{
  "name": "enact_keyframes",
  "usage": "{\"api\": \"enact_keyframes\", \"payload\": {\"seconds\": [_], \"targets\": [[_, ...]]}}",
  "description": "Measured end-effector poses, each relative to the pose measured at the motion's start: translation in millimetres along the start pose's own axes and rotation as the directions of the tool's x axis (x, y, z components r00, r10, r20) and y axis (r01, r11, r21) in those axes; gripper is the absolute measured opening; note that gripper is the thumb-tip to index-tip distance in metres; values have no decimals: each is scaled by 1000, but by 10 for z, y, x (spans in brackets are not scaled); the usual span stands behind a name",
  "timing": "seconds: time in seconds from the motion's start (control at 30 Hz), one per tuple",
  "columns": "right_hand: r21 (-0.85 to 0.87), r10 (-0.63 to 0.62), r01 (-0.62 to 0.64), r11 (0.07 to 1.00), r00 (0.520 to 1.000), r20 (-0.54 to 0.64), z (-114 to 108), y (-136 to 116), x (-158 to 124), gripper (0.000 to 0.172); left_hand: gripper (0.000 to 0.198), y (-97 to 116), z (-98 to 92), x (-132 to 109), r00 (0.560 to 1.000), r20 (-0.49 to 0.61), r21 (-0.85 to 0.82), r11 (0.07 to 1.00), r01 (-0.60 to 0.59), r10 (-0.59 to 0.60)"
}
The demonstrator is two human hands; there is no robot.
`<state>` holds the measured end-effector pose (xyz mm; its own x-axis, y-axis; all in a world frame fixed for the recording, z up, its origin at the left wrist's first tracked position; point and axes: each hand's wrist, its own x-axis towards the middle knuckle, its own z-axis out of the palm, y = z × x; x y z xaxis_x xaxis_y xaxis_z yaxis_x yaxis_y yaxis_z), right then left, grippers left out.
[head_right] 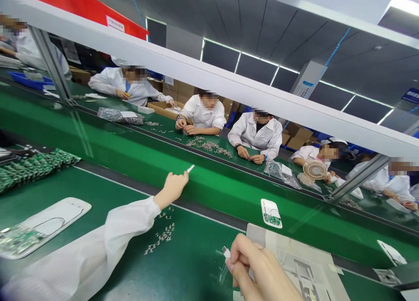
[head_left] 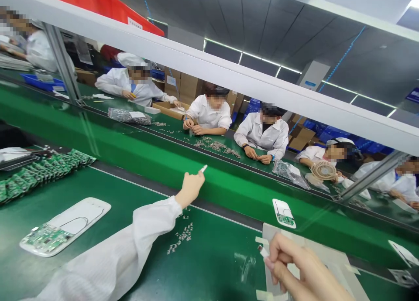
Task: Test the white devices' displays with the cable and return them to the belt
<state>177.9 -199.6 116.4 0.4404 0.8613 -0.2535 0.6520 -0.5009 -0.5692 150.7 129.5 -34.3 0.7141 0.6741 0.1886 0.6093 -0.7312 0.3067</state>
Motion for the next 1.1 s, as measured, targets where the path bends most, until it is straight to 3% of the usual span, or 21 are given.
{"api": "enact_keyframes", "payload": {"seconds": [0.13, 0.3, 0.5, 0.63, 0.73, 0.8, 0.87, 0.97, 1.07, 1.1], "targets": [[-4, -40, 40, 999, 999, -9, 3, 24, -13, 13, 31, 216, 292, -38, 983, 66, 210, 960, -184, 174], [-16, -66, 66, 998, 998, -3, 7, 13, -28, 12, 25, 405, 538, -134, 949, 114, 316, 895, -316, 295], [-14, -55, 55, 998, 999, -2, 5, 17, -61, 12, 26, 583, 495, -116, 942, 129, 321, 886, -335, 309], [-9, -65, 65, 998, 998, -10, 9, 55, -94, 13, 24, 525, 347, -222, 959, 97, 330, 900, -284, 267], [-12, -69, 69, 998, 997, -34, 9, 96, -115, 13, 32, 267, 134, -412, 967, 36, 326, 912, -248, 250], [-11, -78, 78, 997, 996, -44, 4, 123, -125, 13, 34, -33, -62, -571, 973, -8, 325, 921, -216, 231], [-3, -80, 80, 997, 996, -45, -4, 141, -128, 13, 34, -430, -275, -755, 980, -78, 346, 927, -145, 182], [-8, -84, 83, 996, 996, -24, -11, 132, -116, 10, 43, -1136, -517, -1098, 969, -244, 405, 911, 76, 28], [-28, -81, 82, 996, 997, 4, -6, 72, -87, 10, 50, -1811, -532, -1491, 947, -321, 463, 871, 163, -7], [-34, -77, 77, 996, 997, 9, -2, 45, -78, 11, 49, -1990, -487, -1611, 955, -296, 452, 878, 159, -20]]}}
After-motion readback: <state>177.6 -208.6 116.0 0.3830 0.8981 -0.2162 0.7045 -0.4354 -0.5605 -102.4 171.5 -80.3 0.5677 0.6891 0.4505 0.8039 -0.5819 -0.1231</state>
